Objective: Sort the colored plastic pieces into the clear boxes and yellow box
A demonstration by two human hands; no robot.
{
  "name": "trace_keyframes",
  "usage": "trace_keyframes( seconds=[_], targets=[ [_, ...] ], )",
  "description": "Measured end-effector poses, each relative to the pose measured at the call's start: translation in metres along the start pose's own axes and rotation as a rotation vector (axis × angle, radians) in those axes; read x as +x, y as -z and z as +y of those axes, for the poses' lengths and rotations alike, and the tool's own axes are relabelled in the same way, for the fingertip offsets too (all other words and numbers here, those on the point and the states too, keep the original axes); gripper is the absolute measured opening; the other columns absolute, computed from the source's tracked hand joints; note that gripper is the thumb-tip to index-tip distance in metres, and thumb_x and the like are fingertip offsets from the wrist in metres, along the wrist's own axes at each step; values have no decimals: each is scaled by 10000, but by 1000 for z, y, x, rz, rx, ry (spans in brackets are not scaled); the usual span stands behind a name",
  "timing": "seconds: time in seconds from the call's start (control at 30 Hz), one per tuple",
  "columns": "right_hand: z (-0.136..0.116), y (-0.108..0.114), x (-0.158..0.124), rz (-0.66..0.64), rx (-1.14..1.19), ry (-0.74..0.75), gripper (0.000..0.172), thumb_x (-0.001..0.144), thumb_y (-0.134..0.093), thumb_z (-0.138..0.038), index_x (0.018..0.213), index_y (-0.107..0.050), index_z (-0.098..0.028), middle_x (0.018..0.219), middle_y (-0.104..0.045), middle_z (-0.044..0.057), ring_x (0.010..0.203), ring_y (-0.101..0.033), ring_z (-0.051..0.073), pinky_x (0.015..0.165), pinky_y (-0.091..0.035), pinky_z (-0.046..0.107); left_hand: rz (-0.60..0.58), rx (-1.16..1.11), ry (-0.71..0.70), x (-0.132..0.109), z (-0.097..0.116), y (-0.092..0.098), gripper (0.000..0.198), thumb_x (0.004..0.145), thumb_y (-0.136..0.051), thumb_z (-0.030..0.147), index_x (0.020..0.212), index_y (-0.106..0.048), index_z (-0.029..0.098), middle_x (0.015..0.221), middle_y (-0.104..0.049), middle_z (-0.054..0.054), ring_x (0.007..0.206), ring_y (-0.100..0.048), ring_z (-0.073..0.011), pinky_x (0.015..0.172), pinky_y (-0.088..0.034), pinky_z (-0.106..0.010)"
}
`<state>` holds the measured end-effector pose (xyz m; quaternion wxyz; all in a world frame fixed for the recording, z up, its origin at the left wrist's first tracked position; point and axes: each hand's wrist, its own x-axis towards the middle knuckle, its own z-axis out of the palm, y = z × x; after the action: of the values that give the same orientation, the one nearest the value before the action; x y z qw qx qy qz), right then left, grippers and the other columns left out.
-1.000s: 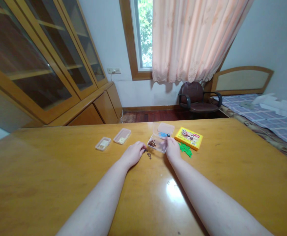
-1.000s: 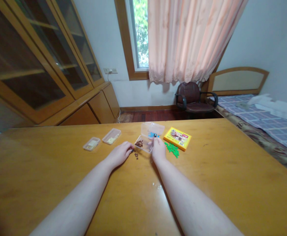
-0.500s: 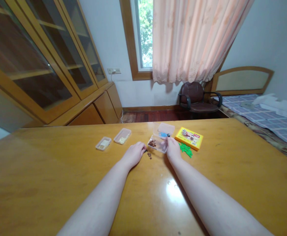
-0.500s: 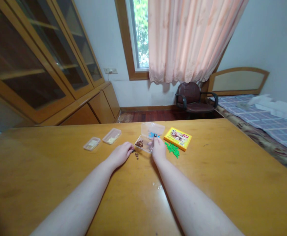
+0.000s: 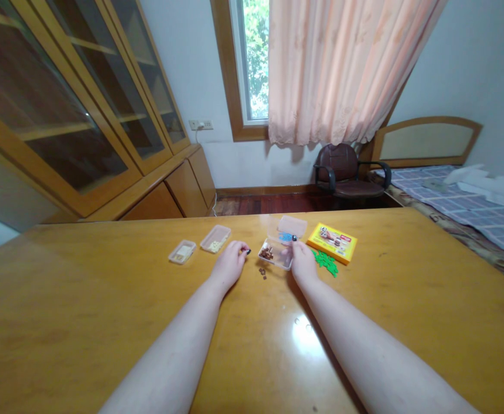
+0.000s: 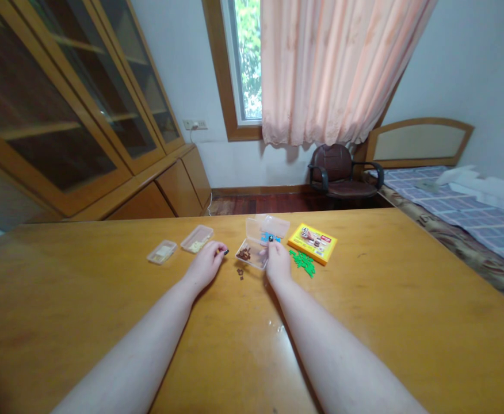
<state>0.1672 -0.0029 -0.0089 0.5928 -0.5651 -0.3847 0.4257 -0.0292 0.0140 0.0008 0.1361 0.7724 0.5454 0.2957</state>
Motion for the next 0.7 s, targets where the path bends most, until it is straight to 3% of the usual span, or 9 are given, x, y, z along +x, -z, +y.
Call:
trace_keyframes(
  seconds=[0.17,0.27,0.33,0.53,0.6,0.7],
  targets=[
    [5,-1,2,6,16,18,311,746,-415,-445,677,-571,-186,555,-580,-12,446,-438,121,451,-332,246,124,-125,166,3,-10,2,182,826,-402,286,896,-528,174,804,-586,-19,718,-541,-141,693,-433,-264],
    [8,-1,3,12,24,24,315,743,-419,-448,672,-573,-182,562,-579,-10,449,-441,118,451,-335,243,286,-160,234,5,-16,9,243,844,-359,320,960,-510,169,886,-607,-41,800,-566,-157,711,-439,-265],
    [8,-1,3,9,38,23,313,741,-420,-450,684,-574,-183,565,-579,-12,444,-440,115,449,-336,240,294,-60,252,4,-16,15,249,850,-339,309,968,-509,170,952,-609,-63,867,-568,-173,742,-436,-277],
    [4,-1,2,21,40,15,313,734,-424,-454,683,-575,-185,564,-581,-12,449,-442,115,452,-339,239,-244,486,385,-7,2,16,371,820,-365,458,871,-555,143,874,-623,-148,804,-600,-272,676,-447,-364],
    [5,-1,3,20,43,13,316,735,-426,-458,698,-580,-184,567,-585,-12,456,-443,116,453,-338,237,-313,545,346,-10,9,13,425,815,-348,510,894,-557,149,888,-621,-146,811,-603,-276,672,-452,-365],
    [7,-1,4,17,46,9,316,737,-429,-457,693,-578,-181,564,-587,-11,452,-442,114,456,-341,237,-359,597,294,-11,14,8,382,838,-329,455,915,-562,161,881,-619,-131,804,-610,-265,664,-456,-358]
  ],
)
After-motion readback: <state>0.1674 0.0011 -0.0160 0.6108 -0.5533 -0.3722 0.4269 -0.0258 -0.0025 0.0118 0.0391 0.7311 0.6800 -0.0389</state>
